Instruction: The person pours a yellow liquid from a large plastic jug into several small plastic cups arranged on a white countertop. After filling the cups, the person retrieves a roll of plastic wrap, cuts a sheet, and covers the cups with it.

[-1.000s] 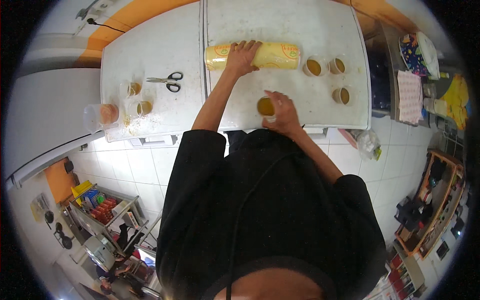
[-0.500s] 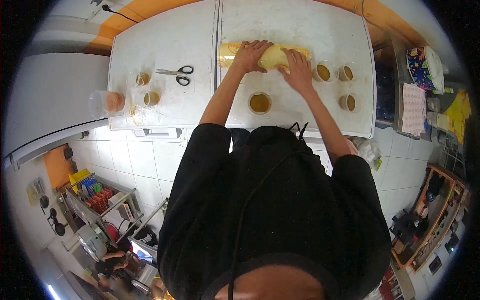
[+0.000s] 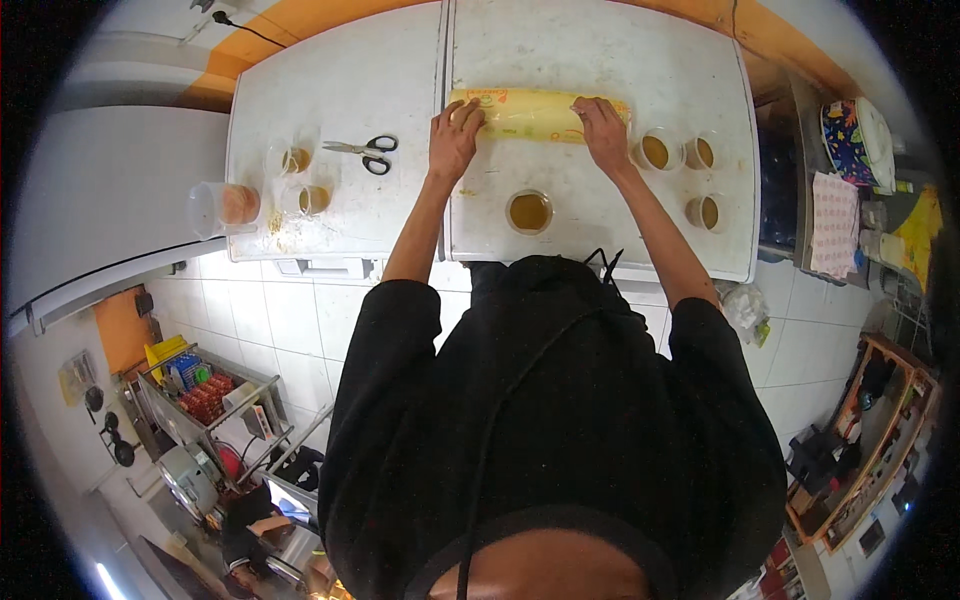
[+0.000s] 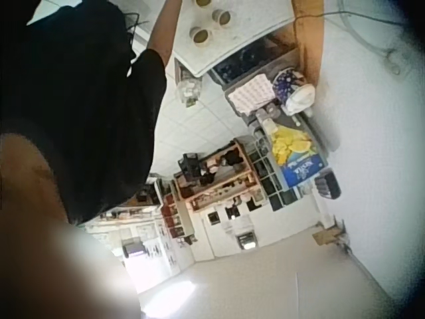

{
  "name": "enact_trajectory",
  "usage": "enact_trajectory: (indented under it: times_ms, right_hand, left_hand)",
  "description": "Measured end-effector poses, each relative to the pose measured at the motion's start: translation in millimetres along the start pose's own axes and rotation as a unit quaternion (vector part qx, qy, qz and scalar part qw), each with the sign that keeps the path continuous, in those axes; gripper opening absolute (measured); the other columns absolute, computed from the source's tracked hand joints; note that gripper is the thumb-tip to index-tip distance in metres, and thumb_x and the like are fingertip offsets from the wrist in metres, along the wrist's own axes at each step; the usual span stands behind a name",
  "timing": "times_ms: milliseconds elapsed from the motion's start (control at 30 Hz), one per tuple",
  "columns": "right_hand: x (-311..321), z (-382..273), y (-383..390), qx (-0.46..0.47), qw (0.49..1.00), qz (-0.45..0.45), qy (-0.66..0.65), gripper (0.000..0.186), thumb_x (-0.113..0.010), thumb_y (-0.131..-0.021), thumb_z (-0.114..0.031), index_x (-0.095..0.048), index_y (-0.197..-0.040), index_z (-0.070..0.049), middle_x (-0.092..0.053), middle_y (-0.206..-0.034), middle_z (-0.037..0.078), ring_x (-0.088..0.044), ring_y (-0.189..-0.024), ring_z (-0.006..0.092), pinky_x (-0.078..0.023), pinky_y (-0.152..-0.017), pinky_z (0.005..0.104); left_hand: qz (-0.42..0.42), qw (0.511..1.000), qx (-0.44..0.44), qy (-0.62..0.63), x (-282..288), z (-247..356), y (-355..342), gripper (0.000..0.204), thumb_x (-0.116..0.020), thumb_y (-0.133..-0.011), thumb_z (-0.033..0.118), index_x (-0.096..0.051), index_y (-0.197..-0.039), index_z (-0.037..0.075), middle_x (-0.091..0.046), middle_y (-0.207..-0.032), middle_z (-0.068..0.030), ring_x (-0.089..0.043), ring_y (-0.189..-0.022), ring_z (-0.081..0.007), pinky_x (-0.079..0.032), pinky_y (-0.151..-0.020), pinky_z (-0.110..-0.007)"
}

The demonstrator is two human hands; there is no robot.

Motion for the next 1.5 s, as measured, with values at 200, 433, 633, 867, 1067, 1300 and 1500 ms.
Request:
enact_trajectory:
  times_ms: [200,433,633,867,1067,1300,1500]
  right_hand:
    - [5,-8,-2,-0.04,0.998,-0.003,-0.05,0.014,-0.061,-0.082,-0.007,-0.058,-0.096,-0.01,-0.06,-0.082,0.008,-0.059,-0.077,0.0261,-0.049,-0.064,0.0367]
    - [4,-27,-11,-0.089,0.989,-0.041,-0.115,0.011,-0.057,-0.089,-0.015,-0.056,-0.099,-0.01,-0.057,-0.078,0.008,-0.056,-0.068,0.0224,-0.047,-0.059,0.0352]
    - [9,-26,-23,-0.226,0.957,-0.09,-0.157,0.015,-0.056,-0.092,-0.02,-0.053,-0.1,-0.008,-0.038,-0.057,0.005,-0.036,-0.051,0.0138,-0.034,-0.05,0.0296]
    - [25,-40,-24,-0.207,0.969,-0.025,-0.13,0.014,-0.055,-0.093,-0.021,-0.053,-0.098,-0.008,-0.035,-0.055,0.003,-0.032,-0.051,0.0119,-0.031,-0.048,0.0281]
    - [40,-59,-32,-0.202,0.971,-0.027,-0.122,0.014,-0.056,-0.092,-0.02,-0.053,-0.098,-0.008,-0.036,-0.057,0.001,-0.033,-0.051,0.0104,-0.032,-0.049,0.026]
    - [49,-63,-38,-0.18,0.977,-0.02,-0.114,0.014,-0.058,-0.091,-0.02,-0.055,-0.097,-0.007,-0.039,-0.058,0.001,-0.034,-0.053,0.0092,-0.034,-0.05,0.0253]
    - [63,-77,-37,-0.183,0.976,-0.032,-0.115,0.013,-0.059,-0.091,-0.019,-0.057,-0.096,-0.007,-0.048,-0.064,0.001,-0.038,-0.053,0.0088,-0.035,-0.05,0.024]
  left_hand:
    - [0.054,0.977,0.126,0.163,4,4,-3,0.027,-0.053,-0.078,-0.002,-0.052,-0.104,0.006,-0.059,-0.1,-0.0128,-0.055,-0.094,-0.032,-0.044,-0.078,-0.041]
    - [0.102,0.943,0.21,0.236,5,3,-3,0.029,-0.047,-0.082,-0.004,-0.041,-0.108,0.004,-0.058,-0.087,-0.0183,-0.056,-0.083,-0.0384,-0.044,-0.066,-0.046]
    - [0.065,0.95,0.173,0.253,19,-10,-12,0.033,-0.051,-0.08,-0.005,-0.04,-0.109,0.005,-0.06,-0.09,-0.0192,-0.059,-0.077,-0.0405,-0.045,-0.061,-0.047]
    - [0.104,0.961,0.107,0.235,38,-7,-21,0.025,-0.052,-0.085,0.001,-0.041,-0.107,0.006,-0.059,-0.084,-0.0158,-0.059,-0.072,-0.0389,-0.045,-0.057,-0.046]
    - [0.133,0.956,0.102,0.24,49,-10,-24,0.021,-0.055,-0.086,0.002,-0.043,-0.103,0.007,-0.059,-0.08,-0.013,-0.059,-0.069,-0.0351,-0.045,-0.055,-0.043]
    - [0.173,0.95,0.074,0.249,65,-11,-28,0.021,-0.055,-0.085,-0.001,-0.043,-0.101,0.006,-0.058,-0.08,-0.0121,-0.058,-0.066,-0.0333,-0.045,-0.053,-0.039]
    - [0.198,0.941,0.087,0.26,74,-5,-26,0.023,-0.055,-0.084,-0.003,-0.042,-0.102,0.005,-0.056,-0.077,-0.0124,-0.056,-0.062,-0.0314,-0.045,-0.053,-0.037]
Point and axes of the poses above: each hand's wrist, its own y-axis away from the middle knuckle, its own x-axis out of the back of the hand, z = x × y, the point moved 2 cm from there along -y, towards the middle knuckle
